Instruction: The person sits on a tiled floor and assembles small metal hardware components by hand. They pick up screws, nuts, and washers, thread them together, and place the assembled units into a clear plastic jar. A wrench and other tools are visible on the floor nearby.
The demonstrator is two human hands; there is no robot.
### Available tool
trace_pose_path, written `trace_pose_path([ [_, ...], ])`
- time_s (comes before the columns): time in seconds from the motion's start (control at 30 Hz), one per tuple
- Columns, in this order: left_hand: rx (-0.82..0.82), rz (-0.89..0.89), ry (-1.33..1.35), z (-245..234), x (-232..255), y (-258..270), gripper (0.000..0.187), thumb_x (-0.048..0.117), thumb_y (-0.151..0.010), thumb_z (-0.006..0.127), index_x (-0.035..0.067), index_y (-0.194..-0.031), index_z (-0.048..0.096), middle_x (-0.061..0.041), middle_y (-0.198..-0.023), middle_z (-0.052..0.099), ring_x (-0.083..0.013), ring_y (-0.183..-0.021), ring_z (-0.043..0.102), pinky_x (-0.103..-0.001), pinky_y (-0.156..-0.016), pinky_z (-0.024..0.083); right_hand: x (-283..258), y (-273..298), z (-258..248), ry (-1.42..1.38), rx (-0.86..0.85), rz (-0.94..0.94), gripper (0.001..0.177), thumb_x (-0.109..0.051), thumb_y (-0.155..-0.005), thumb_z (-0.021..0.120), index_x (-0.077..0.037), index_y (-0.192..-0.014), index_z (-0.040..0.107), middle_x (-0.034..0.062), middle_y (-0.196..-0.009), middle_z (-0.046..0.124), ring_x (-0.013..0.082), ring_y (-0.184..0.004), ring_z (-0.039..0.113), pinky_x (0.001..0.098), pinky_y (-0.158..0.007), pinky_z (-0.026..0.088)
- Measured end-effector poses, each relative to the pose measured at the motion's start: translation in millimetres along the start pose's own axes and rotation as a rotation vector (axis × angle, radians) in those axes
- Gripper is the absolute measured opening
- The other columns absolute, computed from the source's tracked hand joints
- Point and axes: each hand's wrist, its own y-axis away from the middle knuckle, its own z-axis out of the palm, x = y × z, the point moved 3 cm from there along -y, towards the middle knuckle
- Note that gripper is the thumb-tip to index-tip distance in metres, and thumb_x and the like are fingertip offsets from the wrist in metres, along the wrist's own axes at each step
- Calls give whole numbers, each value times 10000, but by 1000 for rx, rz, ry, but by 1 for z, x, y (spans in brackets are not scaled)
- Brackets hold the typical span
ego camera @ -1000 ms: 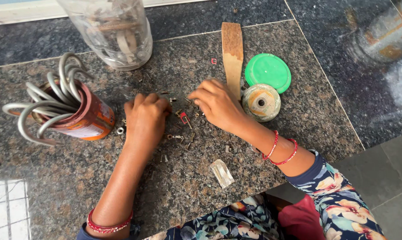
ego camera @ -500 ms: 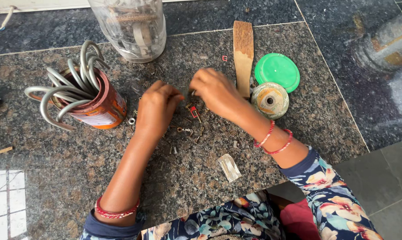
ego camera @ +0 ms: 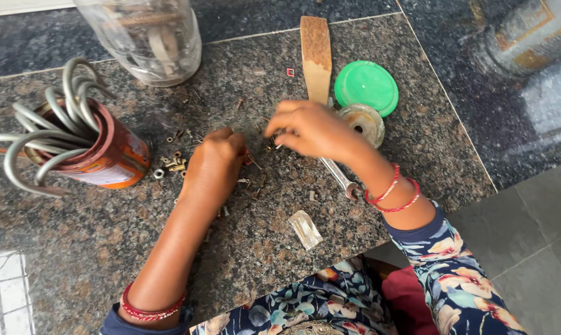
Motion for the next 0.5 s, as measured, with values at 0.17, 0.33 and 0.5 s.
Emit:
trace_pose_path([
  [0.17, -9, -100, 201, -2, -8, -2, 188, -52, -717, 762, 13, -876, 685, -154, -863, 706, -322, -791, 724, -417, -702, 584, -17, -1, 13, 140, 10, -132, 123, -126, -833, 782, -89, -945, 745, 96, -918, 656, 329, -914, 678, 457, -771, 525],
  [0.33, -56, -268, 547, -2, -29, -5, 189, -69, -782, 757, 29, -939, 721, -65, -901, 760, -155, -787, 741, -314, -728, 616, -16, -4, 15, -87, -51, 1, 143, -148, -885, 745, -80, -1009, 726, 89, -941, 655, 279, -853, 691, 433, -757, 537],
  [0.5, 69, -457, 1232, -15, -51, -2, 217, -115, -854, 709, -2, -1039, 700, -57, -984, 735, -128, -881, 700, -285, -850, 593, -39, 0, 34, -109, 35, -149, 126, -153, -888, 750, -82, -989, 727, 79, -931, 668, 275, -886, 684, 408, -761, 549],
])
